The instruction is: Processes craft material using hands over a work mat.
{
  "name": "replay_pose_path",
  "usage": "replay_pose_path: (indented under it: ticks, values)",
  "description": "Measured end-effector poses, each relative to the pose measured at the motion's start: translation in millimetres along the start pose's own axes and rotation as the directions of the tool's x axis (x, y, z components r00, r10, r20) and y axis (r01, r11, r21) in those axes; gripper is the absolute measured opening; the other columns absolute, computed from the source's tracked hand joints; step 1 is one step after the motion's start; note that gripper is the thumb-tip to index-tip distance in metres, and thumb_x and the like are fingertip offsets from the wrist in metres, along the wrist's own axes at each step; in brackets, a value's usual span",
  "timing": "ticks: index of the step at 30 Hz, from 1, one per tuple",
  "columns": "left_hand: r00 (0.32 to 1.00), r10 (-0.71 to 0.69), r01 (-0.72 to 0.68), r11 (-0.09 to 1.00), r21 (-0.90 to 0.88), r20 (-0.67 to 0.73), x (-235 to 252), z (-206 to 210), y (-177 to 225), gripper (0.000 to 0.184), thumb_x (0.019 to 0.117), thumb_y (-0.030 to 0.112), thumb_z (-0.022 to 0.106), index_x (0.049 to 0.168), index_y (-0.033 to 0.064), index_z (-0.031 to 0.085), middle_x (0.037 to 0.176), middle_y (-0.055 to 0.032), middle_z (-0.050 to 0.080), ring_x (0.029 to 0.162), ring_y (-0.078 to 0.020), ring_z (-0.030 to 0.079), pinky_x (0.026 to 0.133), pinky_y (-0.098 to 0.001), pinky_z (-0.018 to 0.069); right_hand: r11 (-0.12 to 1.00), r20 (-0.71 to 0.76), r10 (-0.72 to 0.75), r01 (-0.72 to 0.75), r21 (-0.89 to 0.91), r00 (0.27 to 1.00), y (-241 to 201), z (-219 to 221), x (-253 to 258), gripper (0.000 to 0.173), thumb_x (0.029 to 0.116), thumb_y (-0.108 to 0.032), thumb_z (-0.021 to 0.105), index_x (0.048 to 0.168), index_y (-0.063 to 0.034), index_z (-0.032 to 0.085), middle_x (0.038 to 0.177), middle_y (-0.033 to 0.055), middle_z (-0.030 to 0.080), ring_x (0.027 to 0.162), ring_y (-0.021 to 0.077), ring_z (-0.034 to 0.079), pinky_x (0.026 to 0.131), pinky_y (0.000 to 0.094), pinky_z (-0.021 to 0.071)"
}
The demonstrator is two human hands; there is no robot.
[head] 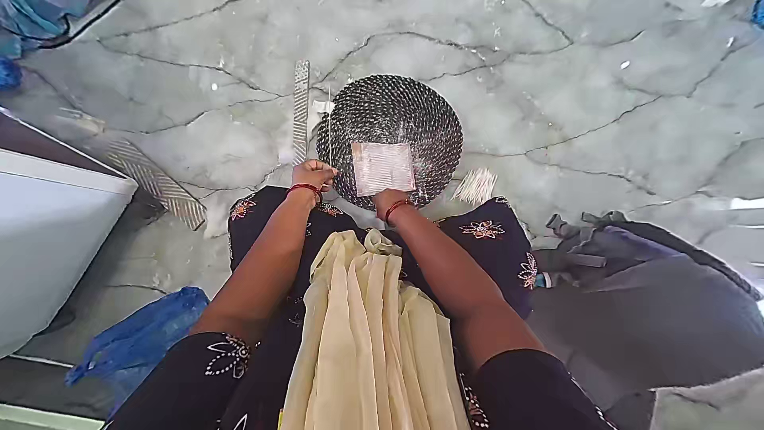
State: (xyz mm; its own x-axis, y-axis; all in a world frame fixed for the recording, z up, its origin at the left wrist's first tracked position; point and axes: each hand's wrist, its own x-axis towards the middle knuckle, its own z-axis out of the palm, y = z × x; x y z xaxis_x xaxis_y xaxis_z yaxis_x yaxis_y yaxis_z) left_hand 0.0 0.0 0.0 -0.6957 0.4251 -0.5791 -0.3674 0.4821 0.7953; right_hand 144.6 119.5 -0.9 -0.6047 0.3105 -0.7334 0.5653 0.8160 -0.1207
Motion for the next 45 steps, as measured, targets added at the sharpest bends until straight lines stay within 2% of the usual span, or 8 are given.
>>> replay_pose_path:
  ticks: [5, 10, 15, 21, 24, 26, 34, 45]
  values:
    - [0.998, 0.064, -0.065, 0.996, 0.053, 0.015, -5.7, -1.7, -4.8, 0.016, 0.0973, 0.007, 0.072, 0.108, -0.0027, 0.066, 0.093, -0.0093, 0.066, 0.072, -0.0108, 0.061, 0.07, -0.0279, 0.0544, 0.987, 0.097, 0.162, -0.162, 0.0, 0.982, -21.5, 29.0, 0.0, 0.03, 0.1049, -0.012, 0.051, 0.121, 0.0061, 0.068, 0.133, 0.0293, 0.063, 0.125, 0.0489, 0.059, 0.094, 0.0701, 0.0471]
    - [0.985, 0.165, -0.167, 0.985, 0.032, 0.053, -17.2, -5.6, -8.9, 0.018, 0.0983, 0.005, 0.07, 0.112, -0.0069, 0.064, 0.1, -0.0149, 0.067, 0.077, -0.0137, 0.066, 0.076, -0.0306, 0.058, 0.913, -0.18, 0.168, -0.084, 0.398, 0.969, 8.5, 6.3, -21.5, 0.036, 0.1012, -0.025, 0.065, 0.12, 0.0052, 0.069, 0.125, 0.0288, 0.067, 0.121, 0.044, 0.063, 0.102, 0.064, 0.0474]
    - [0.952, 0.296, -0.288, 0.952, -0.101, 0.076, -46.5, -10.5, -9.2, 0.035, 0.0984, 0.001, 0.067, 0.13, -0.0081, 0.055, 0.1, -0.0163, 0.067, 0.075, -0.0132, 0.066, 0.075, -0.0301, 0.0586, 0.361, -0.336, 0.245, 0.236, 0.902, 0.909, 37.3, -34.7, -101.1, 0.027, 0.0996, -0.013, 0.069, 0.121, 0.0023, 0.062, 0.093, 0.0096, 0.068, 0.066, 0.0091, 0.06, 0.061, 0.0253, 0.0519]
    - [0.939, 0.33, -0.297, 0.923, -0.245, 0.102, -100.0, 5.0, 18.2, 0.065, 0.1024, -0.004, 0.057, 0.16, 0.0127, 0.032, 0.079, -0.0077, 0.061, 0.062, -0.0134, 0.063, 0.064, -0.0302, 0.0576, 0.199, -0.407, 0.207, 0.369, 0.908, 0.89, 55.0, -53.5, -164.2, 0.005, 0.1028, -0.004, 0.058, 0.106, -0.0009, 0.06, 0.073, 0.0012, 0.064, 0.053, 0.0047, 0.056, 0.052, 0.0195, 0.0501]
    - [0.905, 0.388, -0.335, 0.903, -0.268, 0.176, -99.1, 12.9, 24.1, 0.029, 0.1055, 0.001, 0.052, 0.132, 0.0, 0.062, 0.078, -0.0026, 0.064, 0.062, -0.009, 0.062, 0.064, -0.0265, 0.0571, 0.094, -0.389, 0.166, 0.378, 0.921, 0.906, 49.9, -60.6, -155.4, 0.006, 0.1039, -0.004, 0.055, 0.107, -0.0025, 0.06, 0.075, 0.0014, 0.068, 0.049, 0.0032, 0.055, 0.047, 0.0177, 0.0476]
    - [0.895, 0.39, -0.34, 0.911, -0.232, 0.219, -96.1, 16.7, 30.5, 0.021, 0.106, 0.002, 0.051, 0.119, -0.0033, 0.067, 0.083, -0.0028, 0.065, 0.066, -0.0078, 0.062, 0.068, -0.0257, 0.0567, 0.06, -0.396, 0.115, 0.392, 0.918, 0.911, 43.1, -62.3, -141.9, 0.006, 0.1047, -0.004, 0.053, 0.105, -0.0033, 0.059, 0.074, 0.0006, 0.067, 0.049, 0.0036, 0.056, 0.047, 0.0179, 0.0482]
    - [0.913, 0.302, -0.218, 0.929, -0.3, 0.272, -59.8, 41.7, 50.2, 0.021, 0.1072, 0.01, 0.057, 0.117, -0.0047, 0.068, 0.089, -0.0044, 0.069, 0.07, -0.0084, 0.063, 0.065, -0.024, 0.0536, 0.412, -0.449, 0.12, 0.367, 0.834, 0.886, 33.2, -67.4, -62.8, 0.013, 0.1035, -0.009, 0.061, 0.102, 0.0037, 0.063, 0.073, 0.0018, 0.059, 0.058, 0.0052, 0.053, 0.06, 0.022, 0.0497]
    - [0.918, 0.207, -0.111, 0.954, -0.279, 0.34, -3.2, 84.4, 27.1, 0.006, 0.1, 0.0, 0.064, 0.105, -0.0034, 0.066, 0.081, -0.0019, 0.069, 0.067, -0.0079, 0.065, 0.067, -0.0259, 0.0584, 0.59, -0.334, 0.103, 0.212, 0.779, 0.937, 51.9, -64.2, -14.5, 0.021, 0.1045, -0.013, 0.059, 0.111, 0.0046, 0.069, 0.091, 0.015, 0.069, 0.076, 0.0193, 0.064, 0.077, 0.0394, 0.0544]
